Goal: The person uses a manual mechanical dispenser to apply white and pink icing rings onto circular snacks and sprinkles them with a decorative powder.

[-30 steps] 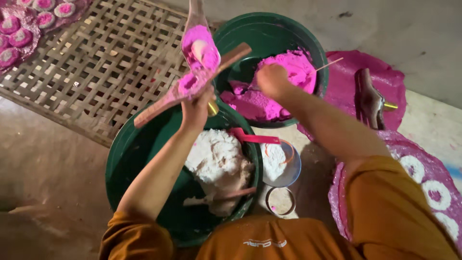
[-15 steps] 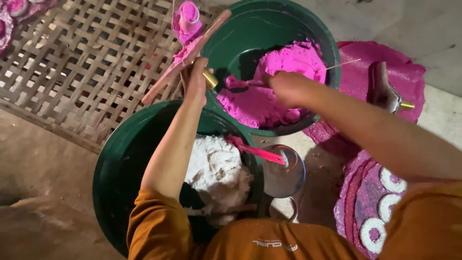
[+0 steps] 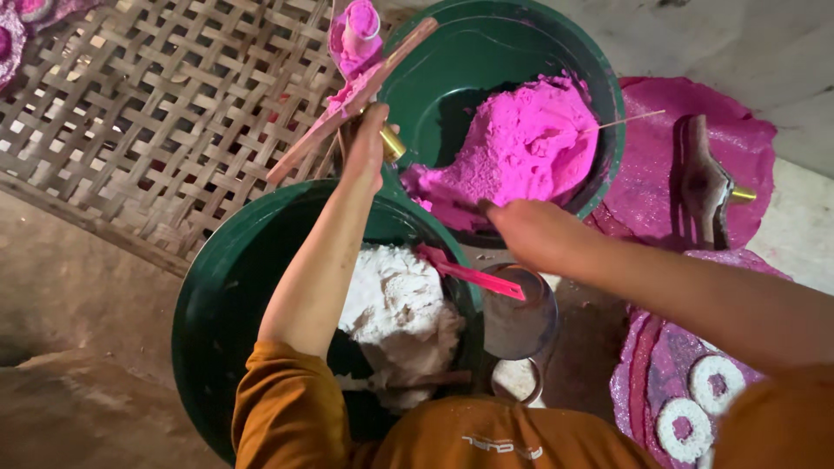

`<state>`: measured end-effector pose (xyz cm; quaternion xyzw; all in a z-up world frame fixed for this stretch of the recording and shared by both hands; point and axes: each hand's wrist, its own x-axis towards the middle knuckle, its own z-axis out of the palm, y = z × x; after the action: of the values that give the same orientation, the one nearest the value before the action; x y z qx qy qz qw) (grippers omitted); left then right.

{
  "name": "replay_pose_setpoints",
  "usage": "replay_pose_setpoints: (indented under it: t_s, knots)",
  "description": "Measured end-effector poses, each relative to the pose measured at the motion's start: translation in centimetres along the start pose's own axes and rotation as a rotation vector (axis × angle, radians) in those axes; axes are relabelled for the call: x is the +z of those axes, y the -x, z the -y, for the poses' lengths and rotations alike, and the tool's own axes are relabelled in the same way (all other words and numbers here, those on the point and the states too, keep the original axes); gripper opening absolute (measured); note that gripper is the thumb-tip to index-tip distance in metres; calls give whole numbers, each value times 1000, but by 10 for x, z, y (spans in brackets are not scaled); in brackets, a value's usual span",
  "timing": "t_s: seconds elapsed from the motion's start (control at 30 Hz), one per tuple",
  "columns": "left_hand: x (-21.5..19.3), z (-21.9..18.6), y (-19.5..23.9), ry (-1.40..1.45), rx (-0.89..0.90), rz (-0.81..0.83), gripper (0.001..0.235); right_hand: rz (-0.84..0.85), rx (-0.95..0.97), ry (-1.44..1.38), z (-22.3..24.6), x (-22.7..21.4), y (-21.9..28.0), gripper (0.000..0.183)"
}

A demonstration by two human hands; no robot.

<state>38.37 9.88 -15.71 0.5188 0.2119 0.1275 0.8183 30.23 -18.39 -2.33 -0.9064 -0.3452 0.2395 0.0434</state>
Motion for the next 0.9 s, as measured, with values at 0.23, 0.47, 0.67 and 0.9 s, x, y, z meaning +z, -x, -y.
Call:
replay_pose_setpoints:
  t_s: [0.23, 0.47, 0.67, 0.9]
  knots:
    - [-1, 6, -4, 23, 19, -4, 36, -199, -9, 20, 5, 6, -47, 44]
    - [-12, -14, -2, -373, 317, 9, 31, -86, 165, -24, -22, -34, -31, 45]
    - [-3, -107, 90, -867, 938, 122, 37, -242, 159, -442, -38, -101, 112, 41]
    - [39, -140, 193, -943, 755, 564, 70, -248, 61, -258, -7, -122, 158, 43]
